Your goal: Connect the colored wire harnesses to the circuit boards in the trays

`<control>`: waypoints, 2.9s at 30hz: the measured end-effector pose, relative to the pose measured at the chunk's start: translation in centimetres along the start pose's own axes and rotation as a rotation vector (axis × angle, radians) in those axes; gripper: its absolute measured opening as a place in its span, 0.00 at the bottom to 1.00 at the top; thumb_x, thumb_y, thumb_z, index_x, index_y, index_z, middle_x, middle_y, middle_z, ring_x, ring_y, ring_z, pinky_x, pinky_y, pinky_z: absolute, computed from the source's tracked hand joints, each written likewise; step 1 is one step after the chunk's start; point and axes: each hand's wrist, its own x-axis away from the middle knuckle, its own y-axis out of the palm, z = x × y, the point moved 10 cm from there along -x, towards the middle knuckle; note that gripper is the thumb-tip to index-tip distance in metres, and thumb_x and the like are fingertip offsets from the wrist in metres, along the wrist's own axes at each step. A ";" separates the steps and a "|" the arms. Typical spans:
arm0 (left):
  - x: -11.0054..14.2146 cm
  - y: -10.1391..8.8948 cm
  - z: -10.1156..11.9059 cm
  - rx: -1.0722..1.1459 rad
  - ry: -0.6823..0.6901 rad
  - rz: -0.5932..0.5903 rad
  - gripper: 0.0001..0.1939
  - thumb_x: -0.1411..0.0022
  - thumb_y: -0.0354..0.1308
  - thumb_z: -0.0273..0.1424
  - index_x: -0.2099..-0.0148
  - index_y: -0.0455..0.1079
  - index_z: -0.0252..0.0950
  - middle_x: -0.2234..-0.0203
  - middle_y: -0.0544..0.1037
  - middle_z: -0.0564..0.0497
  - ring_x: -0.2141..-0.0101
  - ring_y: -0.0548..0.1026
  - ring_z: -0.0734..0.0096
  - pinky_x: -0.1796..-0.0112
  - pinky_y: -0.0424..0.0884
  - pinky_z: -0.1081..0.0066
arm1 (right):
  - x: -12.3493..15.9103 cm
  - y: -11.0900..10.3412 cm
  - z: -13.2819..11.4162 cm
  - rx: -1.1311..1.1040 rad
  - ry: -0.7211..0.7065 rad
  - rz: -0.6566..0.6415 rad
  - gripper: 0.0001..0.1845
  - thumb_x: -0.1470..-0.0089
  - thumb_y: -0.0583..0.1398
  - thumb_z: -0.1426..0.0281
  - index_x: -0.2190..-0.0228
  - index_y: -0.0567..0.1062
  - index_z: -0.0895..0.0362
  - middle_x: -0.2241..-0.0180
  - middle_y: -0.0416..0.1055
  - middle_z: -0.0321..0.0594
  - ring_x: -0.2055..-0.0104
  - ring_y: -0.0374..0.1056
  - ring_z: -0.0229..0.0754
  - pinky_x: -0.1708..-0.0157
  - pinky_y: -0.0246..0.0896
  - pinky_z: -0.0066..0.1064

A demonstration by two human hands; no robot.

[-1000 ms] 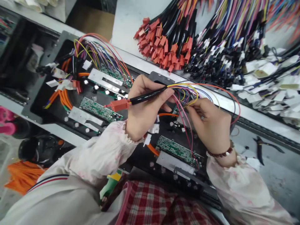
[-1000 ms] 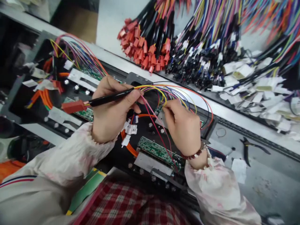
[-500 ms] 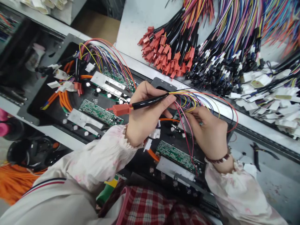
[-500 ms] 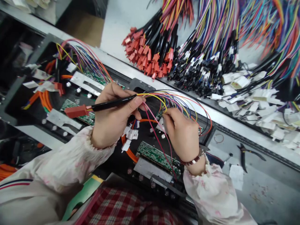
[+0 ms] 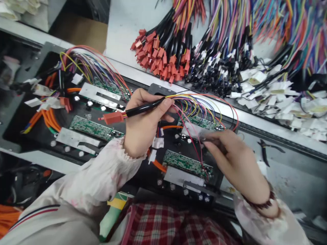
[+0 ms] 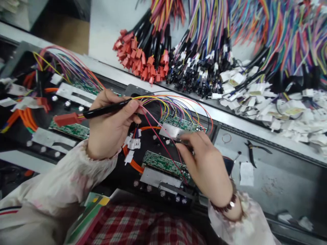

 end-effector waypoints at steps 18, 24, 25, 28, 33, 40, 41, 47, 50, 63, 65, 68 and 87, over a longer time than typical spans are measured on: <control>-0.4 0.2 -1.0 -0.003 -0.010 -0.016 0.18 0.47 0.75 0.29 0.69 0.65 0.42 0.72 0.82 0.57 0.70 0.83 0.71 0.76 0.81 0.78 | -0.3 -0.2 0.2 0.076 0.024 0.113 0.06 0.37 0.59 0.67 0.61 0.74 0.56 0.64 0.70 0.40 0.64 0.68 0.40 0.65 0.62 0.33; -0.4 -0.1 -1.1 -0.064 -0.004 -0.005 0.18 0.45 0.74 0.31 0.67 0.63 0.42 0.70 0.82 0.57 0.69 0.83 0.71 0.73 0.83 0.75 | 0.0 -0.4 0.9 0.104 -0.014 0.131 0.06 0.37 0.58 0.69 0.64 0.74 0.56 0.65 0.69 0.40 0.65 0.68 0.40 0.65 0.63 0.33; -0.4 -0.1 -1.2 -0.063 -0.008 -0.004 0.19 0.45 0.74 0.32 0.67 0.63 0.42 0.70 0.82 0.57 0.69 0.83 0.71 0.73 0.83 0.74 | 0.2 -0.9 1.4 0.137 0.003 0.143 0.06 0.37 0.58 0.68 0.64 0.75 0.56 0.65 0.69 0.40 0.66 0.68 0.40 0.66 0.62 0.33; -0.3 0.0 -1.2 -0.056 -0.018 -0.010 0.20 0.46 0.74 0.33 0.67 0.62 0.43 0.70 0.82 0.57 0.69 0.83 0.70 0.73 0.83 0.73 | 1.1 -2.8 2.8 0.277 0.062 0.230 0.08 0.36 0.58 0.67 0.64 0.75 0.56 0.67 0.71 0.41 0.66 0.68 0.42 0.67 0.61 0.34; -0.4 0.0 -1.1 -0.061 0.002 -0.010 0.20 0.46 0.75 0.31 0.67 0.63 0.43 0.62 0.81 0.57 0.69 0.82 0.72 0.74 0.83 0.73 | 1.5 -4.2 2.2 0.263 -0.004 0.429 0.05 0.37 0.60 0.69 0.61 0.75 0.54 0.65 0.77 0.40 0.64 0.74 0.41 0.63 0.66 0.33; -0.4 -0.4 -1.0 -0.129 0.023 -0.006 0.18 0.44 0.73 0.30 0.65 0.63 0.44 0.61 0.80 0.57 0.66 0.83 0.71 0.69 0.84 0.72 | 0.8 -3.2 3.0 0.233 0.006 0.463 0.05 0.38 0.61 0.68 0.60 0.77 0.54 0.64 0.79 0.39 0.66 0.76 0.40 0.66 0.68 0.33; -0.4 -0.4 -1.0 -0.121 0.022 0.000 0.18 0.44 0.73 0.30 0.66 0.63 0.44 0.61 0.80 0.57 0.66 0.83 0.71 0.69 0.84 0.71 | 0.7 -3.1 2.9 0.229 -0.023 0.454 0.05 0.38 0.61 0.69 0.61 0.77 0.54 0.65 0.79 0.39 0.66 0.75 0.40 0.65 0.69 0.32; -0.5 -0.5 -1.1 -0.083 0.005 0.031 0.20 0.47 0.75 0.31 0.66 0.63 0.44 0.62 0.79 0.57 0.66 0.82 0.71 0.66 0.85 0.71 | 0.1 -1.9 4.5 0.172 0.042 0.392 0.07 0.38 0.59 0.67 0.63 0.78 0.54 0.65 0.80 0.40 0.67 0.76 0.41 0.65 0.70 0.33; -0.5 -0.5 -1.0 -0.076 0.018 0.023 0.19 0.47 0.75 0.31 0.66 0.64 0.44 0.62 0.79 0.57 0.65 0.83 0.71 0.63 0.86 0.70 | 0.0 -1.3 5.4 0.146 0.090 0.358 0.08 0.39 0.59 0.66 0.63 0.78 0.55 0.69 0.79 0.39 0.69 0.75 0.40 0.67 0.69 0.32; -0.5 -0.6 -0.9 -0.124 0.011 0.028 0.18 0.47 0.75 0.30 0.66 0.65 0.45 0.61 0.79 0.57 0.63 0.82 0.68 0.59 0.86 0.66 | -0.5 -0.5 6.1 0.100 0.129 0.318 0.08 0.40 0.60 0.66 0.63 0.78 0.55 0.69 0.79 0.37 0.70 0.74 0.39 0.67 0.68 0.32; -0.5 -0.4 -0.7 -0.153 0.025 0.003 0.17 0.44 0.73 0.30 0.65 0.64 0.45 0.60 0.79 0.57 0.61 0.82 0.68 0.59 0.86 0.66 | -0.6 -0.7 5.8 0.122 0.132 0.300 0.08 0.39 0.59 0.66 0.63 0.78 0.55 0.68 0.79 0.38 0.69 0.74 0.40 0.68 0.67 0.32; -0.4 -0.3 -0.4 -0.168 0.039 -0.005 0.17 0.43 0.72 0.30 0.64 0.64 0.45 0.59 0.79 0.56 0.61 0.82 0.68 0.59 0.86 0.66 | 0.6 -2.0 4.4 0.214 0.095 0.322 0.08 0.37 0.59 0.66 0.60 0.78 0.55 0.64 0.79 0.41 0.63 0.75 0.44 0.63 0.67 0.35; 0.7 2.8 0.0 -1.476 0.438 -0.538 0.09 0.37 0.58 0.32 0.54 0.70 0.41 0.64 0.70 0.45 0.60 0.68 0.51 0.57 0.67 0.48 | 4.0 -3.8 6.9 0.123 0.153 0.404 0.05 0.37 0.60 0.67 0.60 0.76 0.53 0.62 0.79 0.37 0.64 0.76 0.41 0.64 0.68 0.32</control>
